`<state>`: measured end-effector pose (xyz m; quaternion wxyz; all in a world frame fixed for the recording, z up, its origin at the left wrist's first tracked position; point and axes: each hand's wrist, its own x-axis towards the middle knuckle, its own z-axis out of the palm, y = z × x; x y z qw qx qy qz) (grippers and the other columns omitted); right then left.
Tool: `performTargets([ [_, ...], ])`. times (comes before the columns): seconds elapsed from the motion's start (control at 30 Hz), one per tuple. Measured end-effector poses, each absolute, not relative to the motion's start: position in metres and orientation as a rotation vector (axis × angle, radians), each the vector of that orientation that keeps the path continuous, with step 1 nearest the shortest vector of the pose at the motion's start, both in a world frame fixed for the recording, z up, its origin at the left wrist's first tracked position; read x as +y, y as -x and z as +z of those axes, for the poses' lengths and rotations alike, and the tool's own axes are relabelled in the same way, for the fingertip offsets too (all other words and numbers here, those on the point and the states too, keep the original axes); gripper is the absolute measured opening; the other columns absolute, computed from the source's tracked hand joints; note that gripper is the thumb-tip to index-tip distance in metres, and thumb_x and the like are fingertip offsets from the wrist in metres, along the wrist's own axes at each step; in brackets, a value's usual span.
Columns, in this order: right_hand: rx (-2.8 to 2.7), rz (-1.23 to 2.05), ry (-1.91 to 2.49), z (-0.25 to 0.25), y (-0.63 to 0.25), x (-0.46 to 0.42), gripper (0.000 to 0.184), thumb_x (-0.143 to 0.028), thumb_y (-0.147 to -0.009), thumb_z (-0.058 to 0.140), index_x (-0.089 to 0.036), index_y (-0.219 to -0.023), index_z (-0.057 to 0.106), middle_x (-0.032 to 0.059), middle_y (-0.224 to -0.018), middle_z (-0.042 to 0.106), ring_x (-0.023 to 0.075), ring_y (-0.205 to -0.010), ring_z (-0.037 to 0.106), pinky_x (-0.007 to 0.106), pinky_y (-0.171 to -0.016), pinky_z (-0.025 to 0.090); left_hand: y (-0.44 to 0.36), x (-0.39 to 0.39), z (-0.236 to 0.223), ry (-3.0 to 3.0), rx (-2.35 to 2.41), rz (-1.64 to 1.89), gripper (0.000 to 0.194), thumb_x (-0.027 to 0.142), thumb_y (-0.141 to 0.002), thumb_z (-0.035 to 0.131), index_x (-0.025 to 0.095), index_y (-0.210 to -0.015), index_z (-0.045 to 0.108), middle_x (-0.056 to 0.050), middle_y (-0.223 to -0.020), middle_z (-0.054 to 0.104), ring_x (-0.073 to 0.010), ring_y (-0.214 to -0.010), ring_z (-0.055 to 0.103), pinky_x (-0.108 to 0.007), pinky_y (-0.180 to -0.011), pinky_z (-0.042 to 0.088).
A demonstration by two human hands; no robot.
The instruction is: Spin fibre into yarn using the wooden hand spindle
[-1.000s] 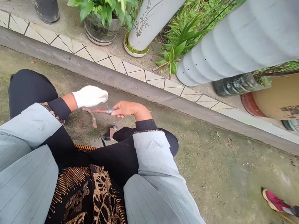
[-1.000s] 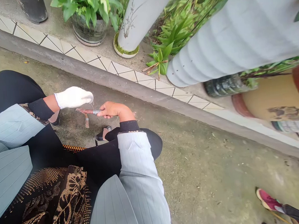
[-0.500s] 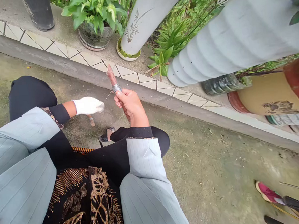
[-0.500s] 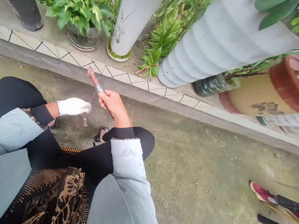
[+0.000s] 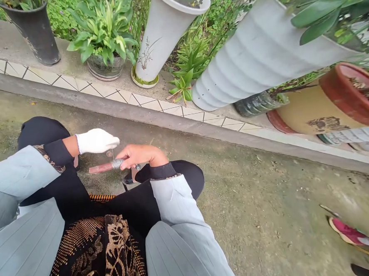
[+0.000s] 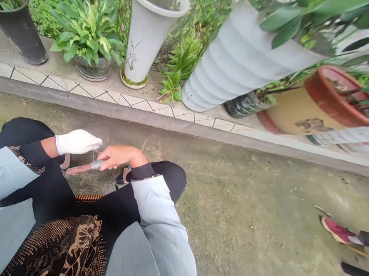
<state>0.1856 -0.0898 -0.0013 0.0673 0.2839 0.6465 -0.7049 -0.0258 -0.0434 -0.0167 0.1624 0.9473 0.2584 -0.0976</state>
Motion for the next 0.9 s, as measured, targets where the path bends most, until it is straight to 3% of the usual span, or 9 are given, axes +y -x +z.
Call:
performTargets([
  [0.13,2.125,-2.459,-1.491,0.007,-0.204,-0.092,0.032,-0.045,-0.077,0.069,-0.015,-0.079,0.058,-0.005,-0.059,0.05,0.006,-0.049,0.041,0.02,-0.048,0.033,0.02,-0.049,-0.024,-2.394,0.778,-0.213,0.032,0.035,-0.094,0.038,0.02,-0.092,0.066,-0.003,-0.088,0.073,-0.0149,-0.071,0.063,-0.023,-0.063,0.043],
  [0.27,2.048,-2.444,-2.04,-0.003,-0.211,-0.087,0.038,-0.052,-0.08,0.064,-0.018,-0.07,0.05,-0.0031,-0.058,0.05,0.0071,-0.047,0.041,0.021,-0.046,0.033,0.017,-0.054,-0.025,-2.323,0.761,-0.313,0.034,0.039,-0.095,0.035,0.021,-0.096,0.064,-0.001,-0.081,0.071,-0.0139,-0.067,0.063,-0.022,-0.062,0.041],
  [0.33,2.031,-2.069,-2.232,-0.011,-0.21,-0.083,0.033,-0.049,-0.083,0.061,-0.017,-0.074,0.056,-0.0015,-0.059,0.053,0.0093,-0.049,0.046,0.022,-0.049,0.035,0.018,-0.057,-0.027,-2.419,0.738,-0.393,0.035,0.039,-0.096,0.034,0.021,-0.098,0.064,-0.002,-0.074,0.069,-0.014,-0.06,0.06,-0.023,-0.056,0.037],
  [0.4,2.086,-1.473,-2.297,-0.018,-0.205,-0.08,0.029,-0.045,-0.084,0.061,-0.017,-0.082,0.063,0.0031,-0.067,0.062,0.0135,-0.059,0.055,0.024,-0.055,0.038,0.02,-0.059,-0.028,-2.576,0.727,-0.423,0.036,0.04,-0.097,0.033,0.022,-0.097,0.064,-0.002,-0.069,0.067,-0.0144,-0.054,0.056,-0.024,-0.052,0.031],
  [0.47,2.112,-0.996,-2.168,-0.023,-0.198,-0.078,0.029,-0.044,-0.086,0.061,-0.016,-0.091,0.069,0.0095,-0.085,0.07,0.0193,-0.076,0.062,0.027,-0.062,0.039,0.022,-0.06,-0.029,-2.72,0.749,-0.396,0.038,0.039,-0.098,0.031,0.022,-0.093,0.064,-0.003,-0.067,0.066,-0.0151,-0.053,0.055,-0.025,-0.051,0.027],
  [0.53,2.074,-0.819,-1.94,-0.025,-0.188,-0.078,0.03,-0.043,-0.087,0.061,-0.016,-0.098,0.071,0.0139,-0.101,0.071,0.0233,-0.088,0.064,0.029,-0.066,0.038,0.023,-0.059,-0.028,-2.814,0.768,-0.343,0.039,0.039,-0.099,0.031,0.021,-0.092,0.065,-0.004,-0.069,0.066,-0.0156,-0.054,0.055,-0.026,-0.051,0.025],
  [0.63,2.038,-0.904,-1.567,-0.022,-0.173,-0.082,0.03,-0.041,-0.084,0.065,-0.015,-0.098,0.073,0.0134,-0.098,0.071,0.0216,-0.083,0.063,0.029,-0.061,0.035,0.024,-0.056,-0.025,-2.829,0.76,-0.302,0.037,0.041,-0.098,0.034,0.022,-0.095,0.066,-0.004,-0.072,0.068,-0.0152,-0.055,0.055,-0.026,-0.052,0.025],
  [0.77,2.067,-1.233,-1.283,-0.012,-0.168,-0.088,0.022,-0.038,-0.084,0.065,-0.017,-0.087,0.071,0.0023,-0.072,0.065,0.0122,-0.061,0.054,0.027,-0.056,0.03,0.028,-0.048,-0.025,-2.724,0.795,-0.254,0.035,0.041,-0.098,0.036,0.022,-0.097,0.066,-0.003,-0.075,0.069,-0.0145,-0.059,0.057,-0.024,-0.056,0.031],
  [0.9,2.097,-1.615,-1.171,-0.008,-0.179,-0.091,0.02,-0.037,-0.081,0.066,-0.018,-0.085,0.069,-0.004,-0.062,0.055,0.0078,-0.054,0.047,0.023,-0.053,0.03,0.031,-0.043,-0.028,-2.68,0.815,-0.225,0.035,0.04,-0.097,0.038,0.021,-0.099,0.067,-0.002,-0.076,0.07,-0.0144,-0.061,0.06,-0.022,-0.056,0.036],
])
